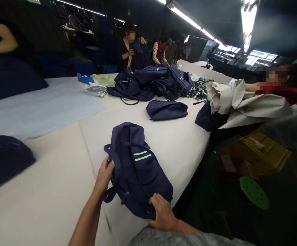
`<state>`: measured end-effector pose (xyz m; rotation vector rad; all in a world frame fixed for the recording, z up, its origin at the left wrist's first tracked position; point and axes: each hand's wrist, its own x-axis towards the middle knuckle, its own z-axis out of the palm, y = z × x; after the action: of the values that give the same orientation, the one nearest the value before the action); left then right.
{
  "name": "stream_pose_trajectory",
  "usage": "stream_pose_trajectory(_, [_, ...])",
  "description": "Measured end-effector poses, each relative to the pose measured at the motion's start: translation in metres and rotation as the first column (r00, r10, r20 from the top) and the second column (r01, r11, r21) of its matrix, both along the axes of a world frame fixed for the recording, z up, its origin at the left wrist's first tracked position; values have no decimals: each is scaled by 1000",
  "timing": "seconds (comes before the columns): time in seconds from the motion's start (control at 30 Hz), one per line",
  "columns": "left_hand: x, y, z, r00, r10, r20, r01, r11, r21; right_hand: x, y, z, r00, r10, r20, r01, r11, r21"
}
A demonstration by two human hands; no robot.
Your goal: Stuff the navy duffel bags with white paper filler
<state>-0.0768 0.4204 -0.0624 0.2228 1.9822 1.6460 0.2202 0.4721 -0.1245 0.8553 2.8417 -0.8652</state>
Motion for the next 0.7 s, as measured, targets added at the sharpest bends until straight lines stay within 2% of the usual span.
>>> stream_pose_trajectory(0.07, [9, -7, 5, 989, 5, -150, -27, 988, -150, -3, 9, 28, 999, 14, 30, -8, 981, -193])
stream_pose_trajectory(0.13, [15, -13, 4, 977, 46, -207, -97, 965, -244, -10, 26, 63, 996, 74, -43, -85, 897, -433])
stream_pose_trajectory(0.17, [18, -16, 5, 975, 64, -214, -119, 958, -259, -14, 35, 80, 989, 59, -132, -120, 845, -521])
stream_pose_trajectory(0.2, [20, -18, 7, 976, 75, -204, -126, 960, -248, -21, 44, 94, 975, 3, -224, -135, 807, -576])
stream_pose_trajectory(0.23, [23, -18, 12, 977, 81, -198, -126, 966, -227, -29, 51, 106, 950, -83, -302, -121, 793, -598])
stream_pose_trajectory(0.3, [30, -18, 28, 975, 84, -205, -122, 976, -179, -53, 61, 123, 882, -262, -392, -21, 809, -587])
stream_pose_trajectory(0.33, [33, -17, 38, 972, 78, -220, -115, 981, -159, -67, 63, 128, 850, -325, -415, 37, 823, -567])
stream_pose_trajectory(0.4, [41, -16, 61, 960, 44, -276, -87, 986, -144, -100, 63, 133, 811, -358, -464, 106, 868, -484])
stream_pose_trajectory(0.47, [48, -18, 81, 928, -7, -373, -59, 984, -165, -132, 59, 134, 816, -294, -497, 104, 921, -374])
stream_pose_trajectory(0.53, [52, -23, 96, 879, -53, -474, -50, 978, -202, -160, 54, 133, 863, -215, -458, 43, 933, -357])
stream_pose_trajectory(0.6, [52, -33, 107, 829, -96, -551, -56, 966, -253, -185, 48, 131, 903, -183, -388, -34, 871, -490])
stream_pose_trajectory(0.7, [44, -55, 118, 748, -188, -637, -102, 915, -390, -213, 35, 130, 921, -220, -322, -102, 662, -743])
